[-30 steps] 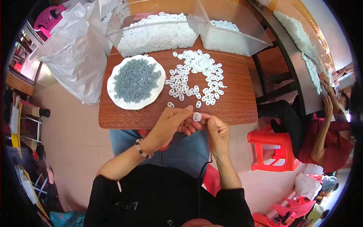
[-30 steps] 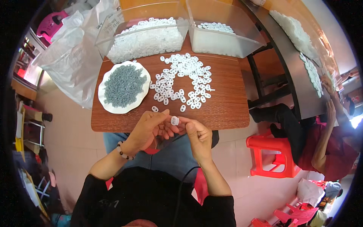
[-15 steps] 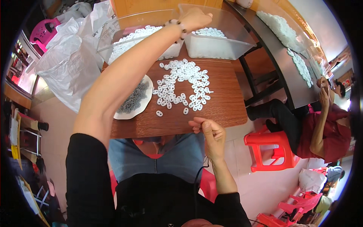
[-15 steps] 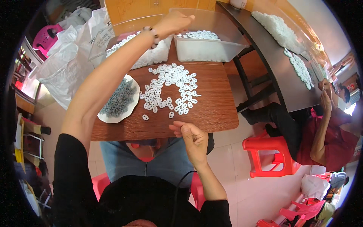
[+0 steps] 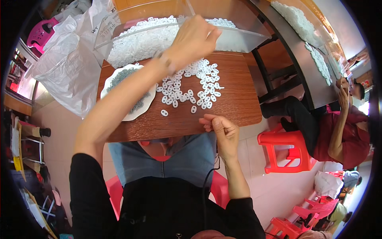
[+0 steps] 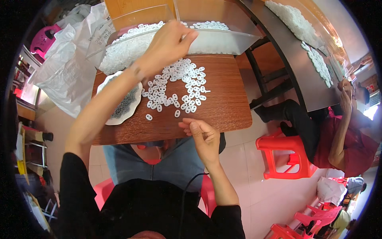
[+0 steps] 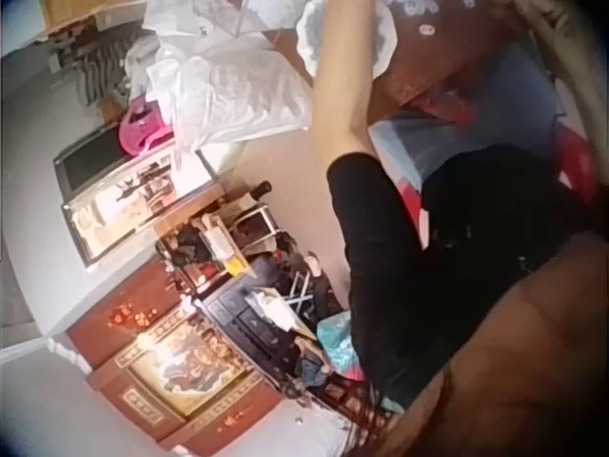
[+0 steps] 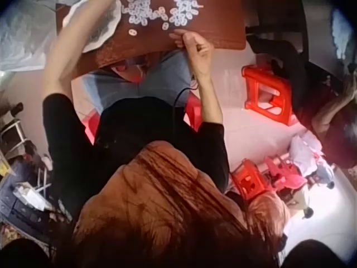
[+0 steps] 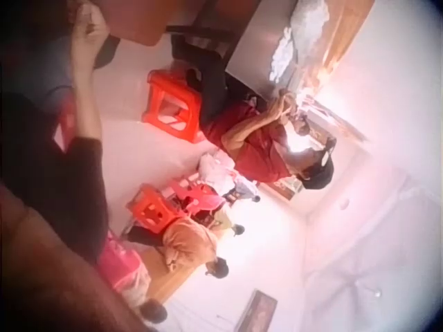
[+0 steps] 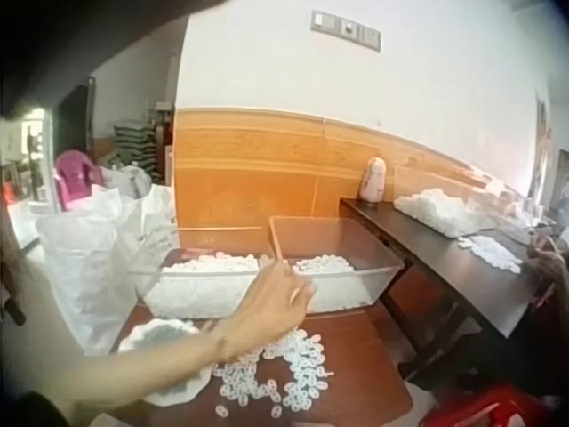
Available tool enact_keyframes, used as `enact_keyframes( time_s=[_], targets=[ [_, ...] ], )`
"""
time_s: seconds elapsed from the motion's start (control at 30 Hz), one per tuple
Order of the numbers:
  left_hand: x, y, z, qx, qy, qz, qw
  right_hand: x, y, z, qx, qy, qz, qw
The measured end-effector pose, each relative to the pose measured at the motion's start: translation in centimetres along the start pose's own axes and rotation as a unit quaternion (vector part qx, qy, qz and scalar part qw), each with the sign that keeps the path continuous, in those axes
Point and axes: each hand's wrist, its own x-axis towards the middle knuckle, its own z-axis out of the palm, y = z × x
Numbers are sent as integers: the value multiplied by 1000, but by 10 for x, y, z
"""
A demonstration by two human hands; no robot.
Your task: Assembling small plastic components by inserting small grey pins into white oval plastic bases.
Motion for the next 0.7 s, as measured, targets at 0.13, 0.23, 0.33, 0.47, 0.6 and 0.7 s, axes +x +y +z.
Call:
enact_keyframes(
  time_s=[0.13, 0.23, 0.33, 0.47, 0.6, 0.7],
  targets=[
    [-128, 44, -15, -173, 14, -6, 985, 4, 17, -11, -17, 13, 29, 999],
    [-222, 51, -15, -336, -116, -160, 921, 6, 22, -6, -28, 7, 29, 999],
    [-282, 57, -2, -435, -104, -273, 852, 9, 19, 4, -90, 14, 44, 995],
    [-323, 52, 8, -471, -91, -347, 806, 17, 21, 9, -247, 22, -55, 967],
    [-330, 50, 2, -462, -115, -373, 797, 34, 8, 15, -454, -10, -176, 874],
    [-331, 44, 3, -426, -127, -366, 817, 46, 2, 30, -488, -22, -235, 840]
  ],
)
